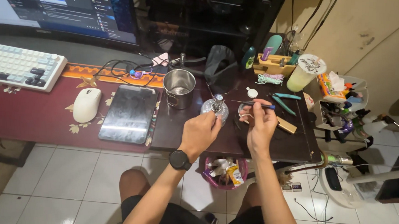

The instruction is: The person is repairing or assembling a small plastic and metal component using an alcohol lamp to heat parts and tweezers for manipulation.

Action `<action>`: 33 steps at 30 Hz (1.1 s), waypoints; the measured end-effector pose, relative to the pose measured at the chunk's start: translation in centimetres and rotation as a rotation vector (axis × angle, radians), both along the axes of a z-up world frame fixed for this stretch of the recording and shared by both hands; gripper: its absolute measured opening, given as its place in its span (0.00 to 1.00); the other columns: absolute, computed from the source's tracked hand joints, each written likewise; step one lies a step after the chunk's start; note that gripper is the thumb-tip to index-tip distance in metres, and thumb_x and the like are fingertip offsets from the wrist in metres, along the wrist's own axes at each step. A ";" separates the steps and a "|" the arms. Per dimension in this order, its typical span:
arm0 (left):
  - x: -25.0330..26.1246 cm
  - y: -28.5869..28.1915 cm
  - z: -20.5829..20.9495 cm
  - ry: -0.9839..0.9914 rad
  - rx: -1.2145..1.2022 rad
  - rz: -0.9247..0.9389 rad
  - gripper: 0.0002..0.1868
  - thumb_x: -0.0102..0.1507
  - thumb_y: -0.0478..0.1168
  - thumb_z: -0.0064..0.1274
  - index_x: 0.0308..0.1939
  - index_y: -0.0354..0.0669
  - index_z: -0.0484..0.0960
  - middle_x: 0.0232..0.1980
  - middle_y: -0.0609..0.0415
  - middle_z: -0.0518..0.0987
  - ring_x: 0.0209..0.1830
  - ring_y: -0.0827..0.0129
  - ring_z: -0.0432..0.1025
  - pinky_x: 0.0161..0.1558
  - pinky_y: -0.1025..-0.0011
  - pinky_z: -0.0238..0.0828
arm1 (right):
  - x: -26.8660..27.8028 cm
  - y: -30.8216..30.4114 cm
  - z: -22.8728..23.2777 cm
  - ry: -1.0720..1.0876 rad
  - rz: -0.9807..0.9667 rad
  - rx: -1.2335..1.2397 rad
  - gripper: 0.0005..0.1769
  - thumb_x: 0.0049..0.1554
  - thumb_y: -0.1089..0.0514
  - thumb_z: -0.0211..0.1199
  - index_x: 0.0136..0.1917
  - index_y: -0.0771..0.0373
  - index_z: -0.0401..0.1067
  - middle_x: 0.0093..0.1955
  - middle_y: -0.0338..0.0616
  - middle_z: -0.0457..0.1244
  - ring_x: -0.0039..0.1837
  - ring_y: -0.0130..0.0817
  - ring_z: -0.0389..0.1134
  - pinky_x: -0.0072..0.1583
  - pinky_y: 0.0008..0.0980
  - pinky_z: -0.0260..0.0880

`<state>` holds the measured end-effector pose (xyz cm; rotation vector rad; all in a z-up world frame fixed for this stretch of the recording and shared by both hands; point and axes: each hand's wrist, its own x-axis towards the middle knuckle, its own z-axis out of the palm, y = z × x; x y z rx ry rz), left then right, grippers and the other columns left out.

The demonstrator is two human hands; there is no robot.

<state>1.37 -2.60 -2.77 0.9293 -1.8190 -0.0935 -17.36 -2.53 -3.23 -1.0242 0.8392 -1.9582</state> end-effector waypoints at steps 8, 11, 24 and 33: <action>0.0 0.0 0.1 0.013 -0.013 -0.006 0.14 0.66 0.39 0.57 0.28 0.40 0.72 0.25 0.52 0.75 0.24 0.56 0.73 0.28 0.61 0.69 | 0.3 -0.8 0.2 0.037 0.007 0.032 0.12 0.67 0.56 0.58 0.60 0.65 0.68 0.45 0.46 0.68 0.45 0.31 0.72 0.43 0.27 0.73; 0.0 0.1 0.2 0.010 -0.011 -0.005 0.14 0.66 0.38 0.57 0.28 0.40 0.72 0.25 0.52 0.75 0.25 0.57 0.73 0.28 0.61 0.69 | 0.1 -1.1 0.2 0.050 0.013 0.035 0.12 0.68 0.56 0.57 0.60 0.65 0.69 0.45 0.46 0.68 0.45 0.31 0.72 0.43 0.27 0.73; 0.1 0.2 0.5 0.003 -0.009 -0.005 0.13 0.66 0.38 0.56 0.29 0.40 0.72 0.26 0.51 0.76 0.26 0.57 0.73 0.29 0.61 0.70 | 0.0 -1.3 0.9 0.096 0.028 0.033 0.11 0.68 0.56 0.57 0.59 0.66 0.69 0.44 0.47 0.68 0.43 0.30 0.71 0.42 0.27 0.72; 0.1 0.2 0.2 0.002 -0.020 -0.009 0.13 0.66 0.38 0.56 0.29 0.40 0.71 0.27 0.50 0.75 0.27 0.56 0.74 0.29 0.61 0.70 | -0.2 -1.6 1.0 0.151 0.030 0.054 0.12 0.68 0.57 0.58 0.59 0.67 0.69 0.45 0.47 0.68 0.42 0.30 0.71 0.41 0.26 0.72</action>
